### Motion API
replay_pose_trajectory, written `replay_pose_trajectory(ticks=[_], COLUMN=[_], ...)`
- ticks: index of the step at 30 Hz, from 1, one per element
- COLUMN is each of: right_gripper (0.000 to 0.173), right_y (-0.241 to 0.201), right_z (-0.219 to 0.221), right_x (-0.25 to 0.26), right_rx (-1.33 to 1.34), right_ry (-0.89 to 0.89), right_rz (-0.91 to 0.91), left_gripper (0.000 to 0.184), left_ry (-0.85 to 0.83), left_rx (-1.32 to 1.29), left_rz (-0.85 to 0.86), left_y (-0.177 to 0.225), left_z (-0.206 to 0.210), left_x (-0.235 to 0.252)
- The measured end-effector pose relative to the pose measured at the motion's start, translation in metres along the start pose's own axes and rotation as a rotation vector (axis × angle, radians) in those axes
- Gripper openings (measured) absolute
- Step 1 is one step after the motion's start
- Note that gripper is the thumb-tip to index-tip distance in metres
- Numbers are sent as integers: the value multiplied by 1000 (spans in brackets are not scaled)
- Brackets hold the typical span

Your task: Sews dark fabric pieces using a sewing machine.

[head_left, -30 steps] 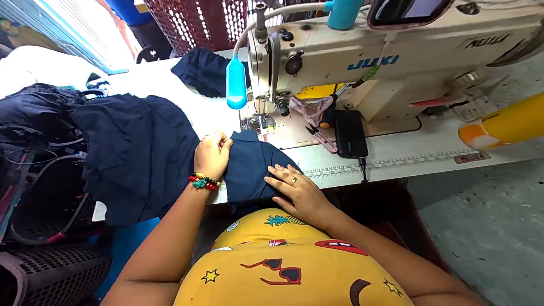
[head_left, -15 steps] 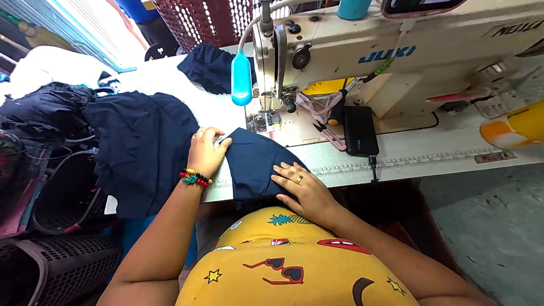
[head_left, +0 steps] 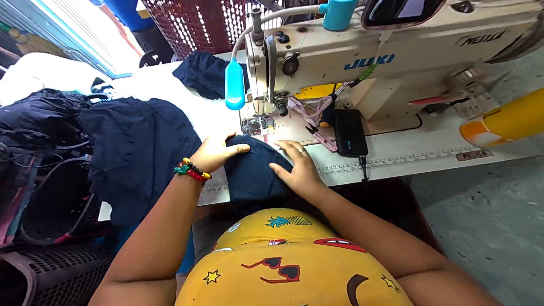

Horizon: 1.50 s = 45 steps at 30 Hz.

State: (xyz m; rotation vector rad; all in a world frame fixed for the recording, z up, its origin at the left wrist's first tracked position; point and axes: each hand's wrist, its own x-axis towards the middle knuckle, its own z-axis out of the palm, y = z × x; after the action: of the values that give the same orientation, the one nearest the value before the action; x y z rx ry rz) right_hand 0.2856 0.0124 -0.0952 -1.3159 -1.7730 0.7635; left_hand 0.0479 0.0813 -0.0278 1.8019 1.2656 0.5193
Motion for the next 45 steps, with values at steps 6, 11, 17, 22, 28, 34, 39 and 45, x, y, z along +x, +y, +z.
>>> replay_pose_trajectory(ticks=[6,11,17,22,28,34,39,45], right_gripper=[8,16,7,5,14,22,11,6], right_y=[-9,-16,-18,-21,-27,-26,-24,-21], right_z=[2,1,7,7,6,6,7,8], right_x=[10,1,-4,-4,-5,-5,-6,-7], right_rx=[477,549,508,553,499,455,444,561], right_ry=[57,-88,-71,-52,-58,-204,-161,-127], right_rz=[98,112,208,232,205,255,276,284], left_gripper=[2,3,4,3,20,13,13,15], left_ry=[-34,-28,-7,17,90,155,185,222], left_rx=[-144,-210,-239,-245,-327,-221,-232,-207], left_rz=[55,31,31,41,22,13,0,4], left_y=[16,12,10,8,7,9,6,1], left_z=[-5,-5,-6,-7,-10,-13,-18,-20], left_x=[-29,-39,-38,-38,-40,-40,-41,-43])
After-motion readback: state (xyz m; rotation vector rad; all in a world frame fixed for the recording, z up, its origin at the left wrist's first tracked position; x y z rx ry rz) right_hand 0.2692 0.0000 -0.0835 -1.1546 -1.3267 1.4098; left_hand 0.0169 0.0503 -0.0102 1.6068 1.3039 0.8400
